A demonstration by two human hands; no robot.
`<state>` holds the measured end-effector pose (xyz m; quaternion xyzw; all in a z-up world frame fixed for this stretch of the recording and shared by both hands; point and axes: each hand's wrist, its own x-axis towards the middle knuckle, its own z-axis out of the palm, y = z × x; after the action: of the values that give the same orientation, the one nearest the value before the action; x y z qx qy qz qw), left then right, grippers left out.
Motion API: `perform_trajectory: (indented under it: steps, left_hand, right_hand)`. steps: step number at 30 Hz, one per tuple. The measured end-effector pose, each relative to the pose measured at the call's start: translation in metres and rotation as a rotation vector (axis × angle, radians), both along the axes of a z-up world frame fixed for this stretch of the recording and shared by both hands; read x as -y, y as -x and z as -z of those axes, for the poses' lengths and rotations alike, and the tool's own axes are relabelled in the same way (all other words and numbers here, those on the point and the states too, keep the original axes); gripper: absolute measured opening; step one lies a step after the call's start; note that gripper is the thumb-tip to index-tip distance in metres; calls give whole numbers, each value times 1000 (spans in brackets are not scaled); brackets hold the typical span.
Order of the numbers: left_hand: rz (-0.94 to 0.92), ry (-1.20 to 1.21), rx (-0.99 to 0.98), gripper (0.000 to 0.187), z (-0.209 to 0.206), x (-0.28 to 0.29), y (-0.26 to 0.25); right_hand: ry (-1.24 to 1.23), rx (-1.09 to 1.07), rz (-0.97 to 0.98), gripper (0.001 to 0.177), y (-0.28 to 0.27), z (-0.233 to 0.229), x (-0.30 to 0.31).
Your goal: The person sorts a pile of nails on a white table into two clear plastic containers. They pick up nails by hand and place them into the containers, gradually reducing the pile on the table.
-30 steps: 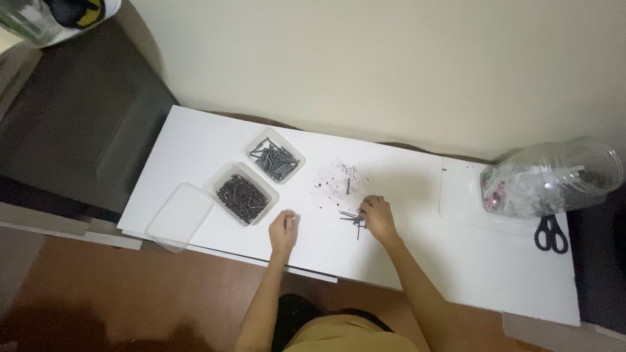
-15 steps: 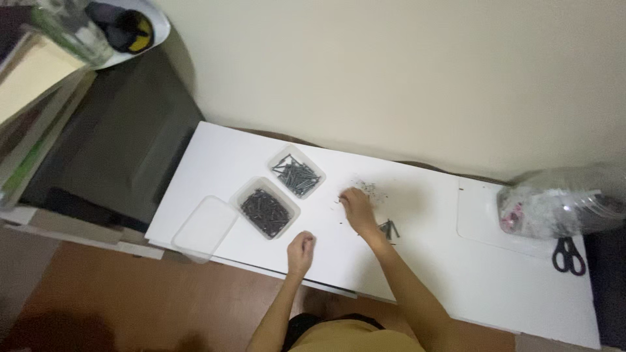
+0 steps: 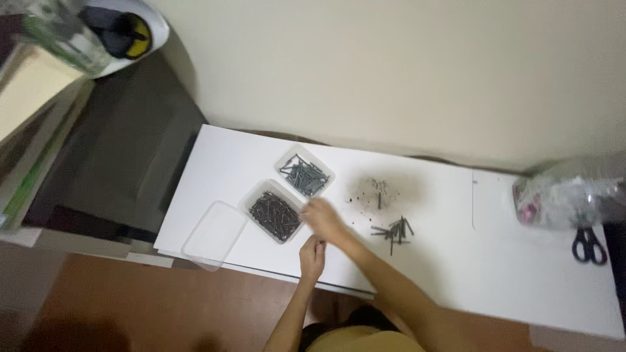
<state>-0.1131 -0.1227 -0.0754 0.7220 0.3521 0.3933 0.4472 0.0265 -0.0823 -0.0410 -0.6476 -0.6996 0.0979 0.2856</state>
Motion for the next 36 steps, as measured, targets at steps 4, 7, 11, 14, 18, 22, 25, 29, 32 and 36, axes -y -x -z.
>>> perform_trajectory:
  steps: [4, 7, 11, 14, 18, 22, 25, 29, 32, 36]
  left_hand:
    - [20, 53, -2, 30, 2, -3, -1]
    - [31, 58, -13, 29, 1, -1, 0]
    - [71, 45, 58, 35, 3, -1, 0]
    - [88, 16, 50, 47, 7, -2, 1]
    - [107, 78, 68, 57, 9, -1, -1]
    - [115, 116, 56, 56, 9, 1, 0]
    - [125, 125, 124, 50, 9, 2, -2]
    - [114, 163, 126, 45, 10, 3, -3]
    - [121, 113, 104, 46, 9, 3, -2]
    - [92, 75, 45, 49, 7, 3, -2]
  right_hand:
    - [-294, -182, 291, 15, -82, 50, 80]
    - [2, -257, 662, 18, -139, 43, 138]
    - [226, -155, 887, 20, -169, 15, 192]
    - [79, 71, 751, 21, -170, 2, 199]
    - [194, 119, 555, 25, -164, -4, 190]
    - [249, 223, 460, 16, -168, -4, 179]
    - [374, 277, 395, 23, -178, -1, 165]
    - [422, 409, 253, 31, -188, 9, 148]
    - [643, 383, 138, 18, -198, 18, 137]
    - [515, 633, -36, 13, -196, 24, 132]
